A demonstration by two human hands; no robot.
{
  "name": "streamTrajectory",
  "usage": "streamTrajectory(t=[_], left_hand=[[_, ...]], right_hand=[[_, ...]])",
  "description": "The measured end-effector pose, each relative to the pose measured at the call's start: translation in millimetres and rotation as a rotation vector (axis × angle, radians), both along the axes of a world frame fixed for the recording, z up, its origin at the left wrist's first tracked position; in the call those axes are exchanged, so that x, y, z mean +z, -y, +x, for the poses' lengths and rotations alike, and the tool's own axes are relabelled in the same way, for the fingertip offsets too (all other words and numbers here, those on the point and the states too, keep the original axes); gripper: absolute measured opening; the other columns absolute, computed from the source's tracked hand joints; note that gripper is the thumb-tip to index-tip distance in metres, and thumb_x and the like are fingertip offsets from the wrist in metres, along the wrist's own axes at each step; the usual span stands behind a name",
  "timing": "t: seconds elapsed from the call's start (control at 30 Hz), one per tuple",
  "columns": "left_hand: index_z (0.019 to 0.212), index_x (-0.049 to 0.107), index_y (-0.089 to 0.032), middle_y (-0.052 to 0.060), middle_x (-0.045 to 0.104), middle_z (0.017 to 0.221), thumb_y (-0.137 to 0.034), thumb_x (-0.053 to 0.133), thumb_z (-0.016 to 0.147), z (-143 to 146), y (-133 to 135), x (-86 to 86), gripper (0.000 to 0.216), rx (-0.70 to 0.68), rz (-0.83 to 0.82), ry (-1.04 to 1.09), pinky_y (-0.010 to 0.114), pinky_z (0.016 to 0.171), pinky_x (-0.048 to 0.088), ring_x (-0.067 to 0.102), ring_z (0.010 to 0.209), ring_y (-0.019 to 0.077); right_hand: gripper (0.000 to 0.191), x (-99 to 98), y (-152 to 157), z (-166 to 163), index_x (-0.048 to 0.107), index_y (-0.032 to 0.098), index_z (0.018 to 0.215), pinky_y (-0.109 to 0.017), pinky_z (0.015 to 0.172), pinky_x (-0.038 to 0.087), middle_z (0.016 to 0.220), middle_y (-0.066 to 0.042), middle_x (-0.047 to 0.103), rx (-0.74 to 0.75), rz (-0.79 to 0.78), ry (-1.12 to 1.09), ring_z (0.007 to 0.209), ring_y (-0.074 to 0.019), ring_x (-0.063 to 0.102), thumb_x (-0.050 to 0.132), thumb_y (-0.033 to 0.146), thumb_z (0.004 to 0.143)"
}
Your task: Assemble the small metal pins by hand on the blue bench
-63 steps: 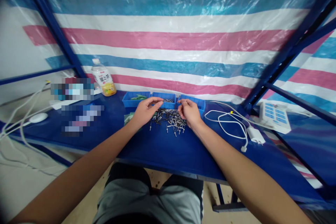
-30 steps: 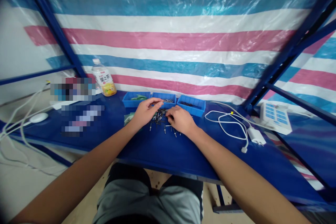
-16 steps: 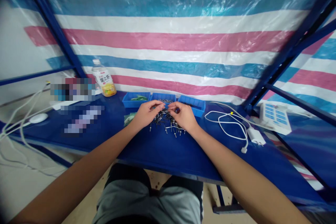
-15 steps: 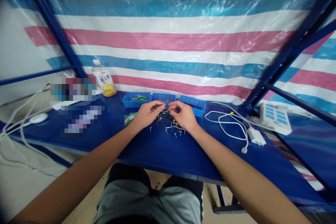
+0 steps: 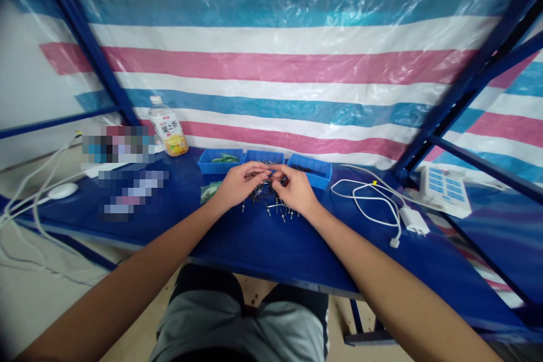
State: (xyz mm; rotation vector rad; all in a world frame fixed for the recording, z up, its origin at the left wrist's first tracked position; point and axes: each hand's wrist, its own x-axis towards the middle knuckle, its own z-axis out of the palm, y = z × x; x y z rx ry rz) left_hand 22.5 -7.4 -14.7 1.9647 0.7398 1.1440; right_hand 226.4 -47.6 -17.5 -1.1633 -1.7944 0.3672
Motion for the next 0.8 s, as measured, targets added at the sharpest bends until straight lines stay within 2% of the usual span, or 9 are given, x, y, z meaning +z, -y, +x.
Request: streamTrajectory(t=[0.1, 0.27, 0.4, 0.5, 0.63, 0.8], left_hand=[[0.119, 0.073, -0.020, 0.011, 0.079, 0.115, -0.037, 0.069, 0.096, -1.1, 0.7, 1.5, 0.029, 0.028, 0.020, -0.028, 0.039, 0.093, 0.062, 0.076, 0.106, 0.0243], [0.130, 0.069, -0.019, 0.010, 0.082, 0.102, -0.038, 0.063, 0.099, -2.8, 2.7, 2.5, 0.036, -0.019, -0.039, -0.067, 0.038, 0.090, 0.062, 0.078, 0.090, 0.0215], [0.139, 0.065, -0.021, 0.010, 0.081, 0.112, -0.039, 0.065, 0.099, -0.4, 3.0, -0.3, 0.044, -0.084, -0.078, -0.070, 0.037, 0.091, 0.063, 0.078, 0.100, 0.0231], [0.142, 0.063, -0.020, 0.011, 0.079, 0.118, -0.041, 0.065, 0.099, 1.7, 2.6, -1.7, 0.049, -0.132, -0.090, -0.055, 0.038, 0.092, 0.063, 0.078, 0.101, 0.0232], [0.132, 0.070, -0.019, 0.011, 0.079, 0.120, -0.044, 0.069, 0.096, 0.9, 1.3, -0.5, 0.044, -0.112, -0.104, -0.028, 0.041, 0.095, 0.063, 0.078, 0.098, 0.0238], [0.116, 0.075, -0.019, 0.010, 0.080, 0.115, -0.044, 0.074, 0.092, -1.8, -0.5, 1.1, 0.035, -0.046, -0.077, -0.034, 0.043, 0.101, 0.060, 0.078, 0.103, 0.0256]], right_hand=[[0.027, 2.0, 1.2, 0.2, 0.076, 0.022, 0.111, -0.032, 0.072, 0.057, 0.092, -0.002, 0.081, -0.035, 0.019, -0.015, 0.077, -0.0192, 0.074, 0.064, 0.021, 0.087], [0.017, 1.3, -0.4, 2.5, 0.075, 0.022, 0.103, -0.034, 0.078, 0.059, 0.095, -0.004, 0.080, -0.063, 0.033, -0.082, 0.086, -0.0215, 0.076, 0.067, 0.027, 0.089], [0.014, -0.8, -3.6, 2.9, 0.075, 0.023, 0.101, -0.037, 0.085, 0.061, 0.104, -0.005, 0.078, 0.007, 0.062, -0.123, 0.095, -0.0223, 0.075, 0.068, 0.030, 0.091], [0.010, -1.7, -5.7, 3.7, 0.075, 0.023, 0.097, -0.037, 0.083, 0.060, 0.106, -0.006, 0.074, 0.041, 0.107, -0.113, 0.097, -0.0226, 0.072, 0.070, 0.029, 0.091], [0.010, -1.9, -5.9, 5.1, 0.076, 0.024, 0.097, -0.035, 0.080, 0.058, 0.103, -0.006, 0.071, 0.059, 0.089, -0.109, 0.096, -0.0220, 0.071, 0.071, 0.031, 0.092], [0.011, -0.7, -4.0, 4.4, 0.078, 0.025, 0.098, -0.039, 0.091, 0.057, 0.106, -0.006, 0.074, 0.112, 0.045, -0.106, 0.101, -0.0223, 0.071, 0.071, 0.031, 0.093]])
